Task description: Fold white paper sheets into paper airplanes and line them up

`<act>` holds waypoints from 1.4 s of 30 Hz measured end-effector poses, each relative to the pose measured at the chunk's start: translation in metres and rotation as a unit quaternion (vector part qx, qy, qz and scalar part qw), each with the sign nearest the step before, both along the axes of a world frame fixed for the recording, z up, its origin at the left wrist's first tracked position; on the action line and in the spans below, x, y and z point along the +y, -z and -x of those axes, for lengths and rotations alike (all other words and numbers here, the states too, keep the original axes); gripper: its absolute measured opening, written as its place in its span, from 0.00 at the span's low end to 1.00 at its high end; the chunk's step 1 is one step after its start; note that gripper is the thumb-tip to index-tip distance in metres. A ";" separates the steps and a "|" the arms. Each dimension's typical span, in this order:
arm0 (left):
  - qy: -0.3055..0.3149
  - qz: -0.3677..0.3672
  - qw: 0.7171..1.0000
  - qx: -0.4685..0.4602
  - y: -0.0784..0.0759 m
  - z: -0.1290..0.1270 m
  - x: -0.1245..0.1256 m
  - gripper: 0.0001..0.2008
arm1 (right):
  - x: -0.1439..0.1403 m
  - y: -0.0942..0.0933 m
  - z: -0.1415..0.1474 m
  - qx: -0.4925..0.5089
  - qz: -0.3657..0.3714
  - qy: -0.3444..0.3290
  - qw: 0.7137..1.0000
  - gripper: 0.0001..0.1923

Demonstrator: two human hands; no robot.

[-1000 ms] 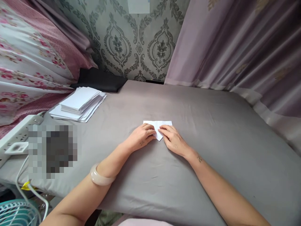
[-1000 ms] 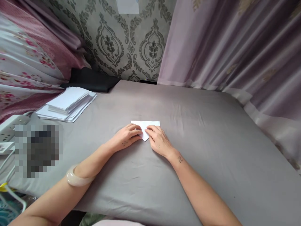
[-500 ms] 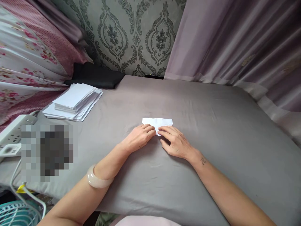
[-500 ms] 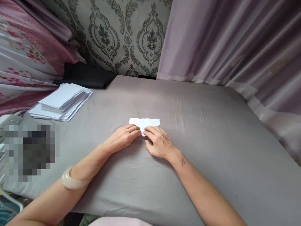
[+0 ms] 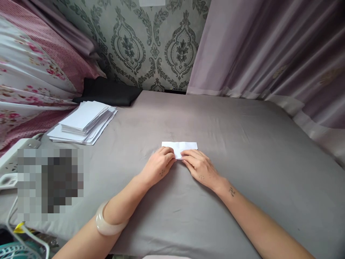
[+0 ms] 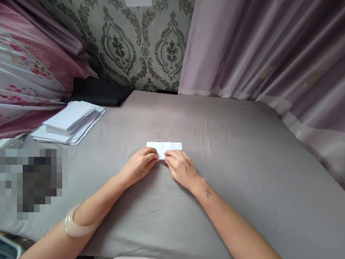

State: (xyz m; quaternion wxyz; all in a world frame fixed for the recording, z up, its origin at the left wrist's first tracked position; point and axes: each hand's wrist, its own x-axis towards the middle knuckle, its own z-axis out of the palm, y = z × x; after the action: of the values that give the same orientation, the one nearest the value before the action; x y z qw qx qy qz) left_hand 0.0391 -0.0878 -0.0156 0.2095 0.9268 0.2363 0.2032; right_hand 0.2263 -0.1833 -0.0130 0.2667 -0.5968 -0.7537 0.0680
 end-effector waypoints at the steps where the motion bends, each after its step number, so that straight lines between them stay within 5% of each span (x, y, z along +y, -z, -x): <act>1: -0.023 0.019 1.000 -0.010 0.001 0.000 -0.001 0.09 | 0.000 0.000 0.000 0.023 0.006 0.014 1.000 0.11; 10: -0.159 0.175 0.972 -0.004 -0.008 -0.008 -0.006 0.05 | 0.009 -0.003 0.003 0.171 0.077 0.127 0.974 0.08; 42: -0.153 0.142 0.978 -0.015 0.000 -0.011 -0.009 0.08 | 0.018 -0.003 0.012 0.183 0.077 0.200 0.959 0.10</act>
State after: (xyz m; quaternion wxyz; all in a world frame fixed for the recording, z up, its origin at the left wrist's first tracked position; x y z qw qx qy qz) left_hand 0.0498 -0.0968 -0.0154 0.3092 0.8372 0.3988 0.2109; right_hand 0.2141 -0.1650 -0.0096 0.3615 -0.7315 -0.5496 0.1791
